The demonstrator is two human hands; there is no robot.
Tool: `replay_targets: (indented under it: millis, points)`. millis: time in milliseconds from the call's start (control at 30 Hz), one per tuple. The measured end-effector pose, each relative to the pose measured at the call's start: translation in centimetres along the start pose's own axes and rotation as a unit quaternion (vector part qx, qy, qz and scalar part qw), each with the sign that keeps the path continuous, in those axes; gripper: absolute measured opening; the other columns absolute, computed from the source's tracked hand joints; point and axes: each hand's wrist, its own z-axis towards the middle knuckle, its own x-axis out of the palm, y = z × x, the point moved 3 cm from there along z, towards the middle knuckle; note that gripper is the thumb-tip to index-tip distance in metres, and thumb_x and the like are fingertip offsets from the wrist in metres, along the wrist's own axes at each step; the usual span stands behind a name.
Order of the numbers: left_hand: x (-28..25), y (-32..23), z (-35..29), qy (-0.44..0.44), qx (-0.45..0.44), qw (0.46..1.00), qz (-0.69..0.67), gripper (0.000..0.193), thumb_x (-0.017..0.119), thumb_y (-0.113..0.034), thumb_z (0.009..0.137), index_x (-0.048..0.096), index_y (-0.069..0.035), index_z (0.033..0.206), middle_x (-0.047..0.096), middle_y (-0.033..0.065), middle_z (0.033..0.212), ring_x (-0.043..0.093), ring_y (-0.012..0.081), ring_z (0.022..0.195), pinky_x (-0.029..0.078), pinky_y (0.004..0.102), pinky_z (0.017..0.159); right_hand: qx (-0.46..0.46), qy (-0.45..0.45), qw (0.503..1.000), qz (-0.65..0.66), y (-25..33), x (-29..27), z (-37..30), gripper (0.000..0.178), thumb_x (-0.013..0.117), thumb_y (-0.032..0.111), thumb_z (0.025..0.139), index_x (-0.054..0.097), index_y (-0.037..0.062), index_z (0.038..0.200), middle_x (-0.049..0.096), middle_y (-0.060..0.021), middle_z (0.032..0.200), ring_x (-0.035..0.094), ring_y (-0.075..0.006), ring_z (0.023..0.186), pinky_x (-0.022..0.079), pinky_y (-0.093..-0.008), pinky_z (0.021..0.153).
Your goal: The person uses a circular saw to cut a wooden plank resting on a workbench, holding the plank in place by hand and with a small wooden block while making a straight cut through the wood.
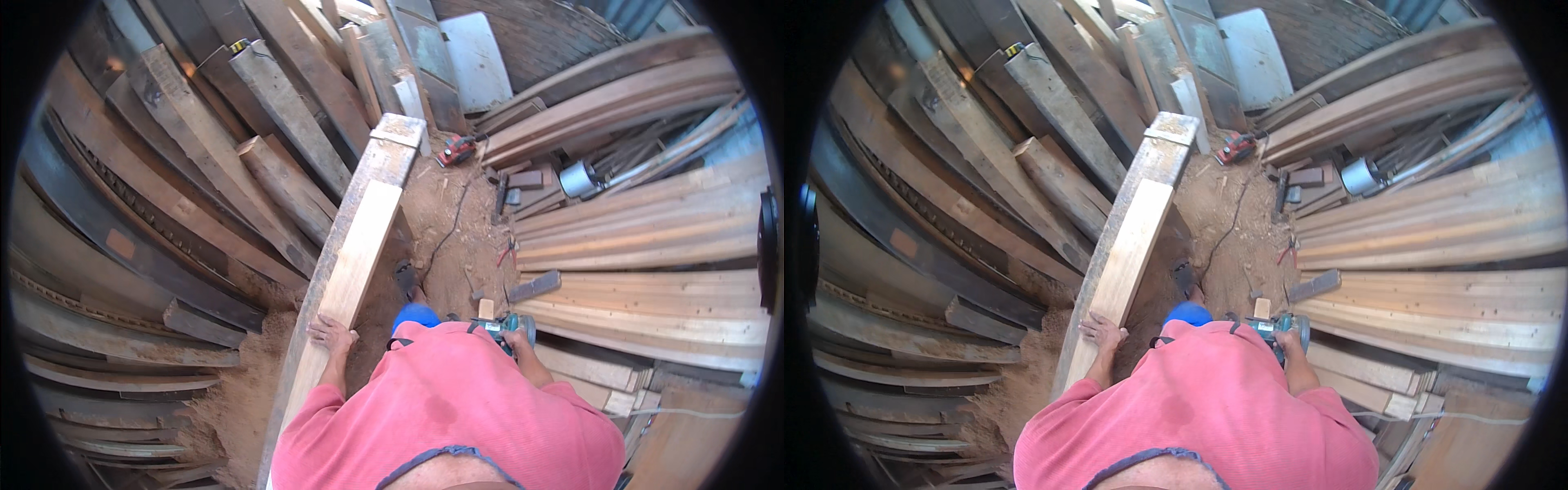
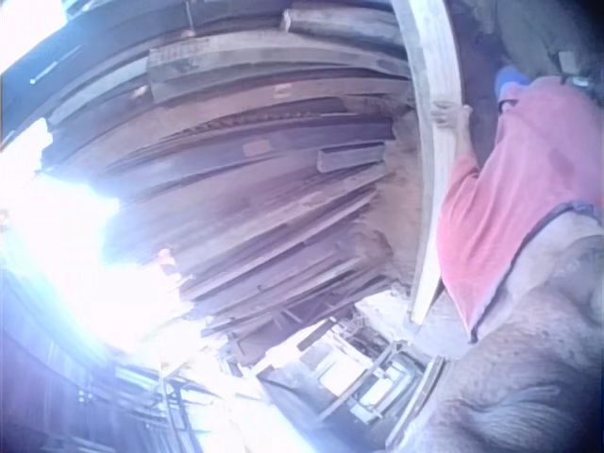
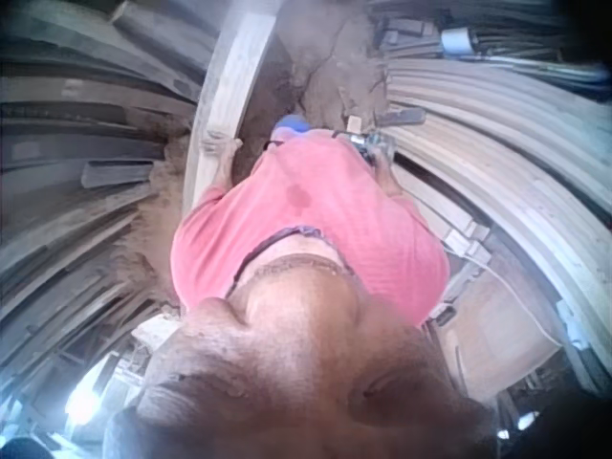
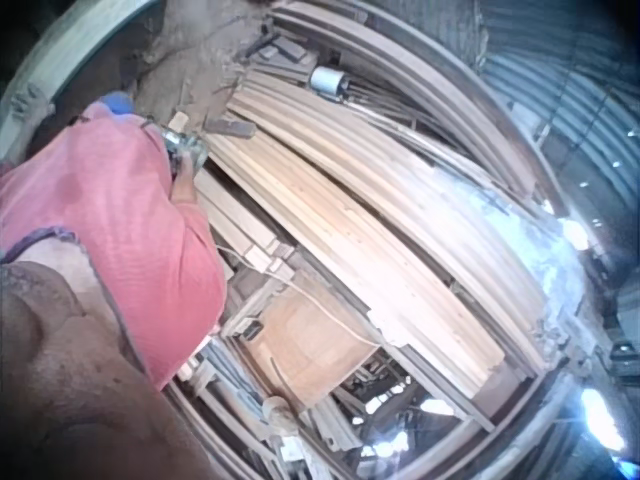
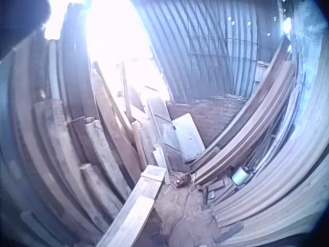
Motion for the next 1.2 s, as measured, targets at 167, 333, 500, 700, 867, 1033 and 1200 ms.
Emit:
replay_targets:
  millis: [167,333,500,700,867,1033,1200]
  points:
    - [-0.7,-2.1,1.0,0.015,-0.053,0.998,-0.034,0.136,0.086,-0.029,0.066,-0.01,0.003,0.157,-0.003,0.0455,0.157,-0.007,0.0656,0.145,0.002,0.0711,0.117,-0.111,-0.056,0.987,-0.1,10.6,1.2,-0.9,0.04,0.08,0.018,0.078,0.067,-0.0112,0.102,0.071,-0.0151,0.08,0.065,-0.0205,0.06,0.052,-0.039,0.05]
    - [0.0,-1.2,2.1,0.035,-0.051,0.996,-0.065,0.137,0.088,-0.03,0.066,-0.009,0.004,0.157,-0.006,0.0474,0.155,-0.009,0.0667,0.144,-0.001,0.0734,0.115,-0.099,-0.044,0.989,-0.096,19.6,3.1,4.1,0.03,0.077,0.014,0.076,0.068,-0.0083,0.093,0.07,-0.0138,0.079,0.065,-0.0201,0.06,0.049,-0.0386,0.05]
    - [1.3,-0.9,2.0,0.013,-0.036,0.995,-0.093,0.136,0.088,-0.029,0.063,-0.004,0.004,0.157,-0.006,0.0472,0.156,-0.011,0.0673,0.143,-0.005,0.0738,0.114,-0.193,-0.092,0.964,-0.157,28.8,3.4,2.7,0.036,0.077,0.016,0.076,0.067,-0.0123,0.097,0.071,-0.017,0.078,0.07,-0.0223,0.066,0.054,-0.0376,0.059]
    - [-0.5,-1.8,0.6,0.003,-0.03,0.996,-0.089,0.138,0.089,-0.031,0.061,-0.002,0.002,0.158,-0.001,0.0457,0.157,-0.01,0.0647,0.145,-0.004,0.0734,0.115,-0.221,-0.029,0.96,-0.168,38.2,5.5,4.6,0.028,0.079,0.017,0.076,0.069,-0.0054,0.09,0.068,-0.0099,0.071,0.062,-0.0193,0.059,0.046,-0.0389,0.051]
    - [-0.9,-2.6,-0.1,-0.011,-0.078,0.991,-0.106,0.139,0.091,-0.03,0.06,-0.001,-0.001,0.159,-0.002,0.0437,0.158,-0.008,0.0638,0.146,-0.001,0.0723,0.117,-0.299,0.002,0.905,-0.303,45.5,8.1,9.3,0.021,0.078,0.012,0.076,0.067,-0.0041,0.082,0.065,-0.0102,0.068,0.061,-0.0207,0.057,0.045,-0.0374,0.051]
    - [-3.4,-4.0,-1.6,-0.055,-0.153,0.969,-0.186,0.123,0.086,-0.017,0.067,0.009,-0.014,0.162,-0.001,0.0442,0.158,-0.004,0.0625,0.147,0.003,0.0723,0.117,-0.351,0.158,0.862,-0.331,50.3,10.9,11.5,0.009,0.074,0.004,0.073,0.065,0.0018,0.072,0.064,-0.0085,0.065,0.058,-0.0188,0.054,0.043,-0.0359,0.048]
    - [-2.7,-8.2,0.5,-0.024,-0.273,0.941,-0.199,0.12,0.083,-0.021,0.07,0.008,-0.008,0.162,0.0,0.0458,0.158,-0.003,0.0644,0.146,0.005,0.0734,0.116,-0.433,0.197,0.747,-0.464,54.7,10.7,16.8,0.02,0.076,0.016,0.08,0.07,-0.0032,0.08,0.07,-0.0084,0.08,0.067,-0.0199,0.072,0.05,-0.0357,0.061]
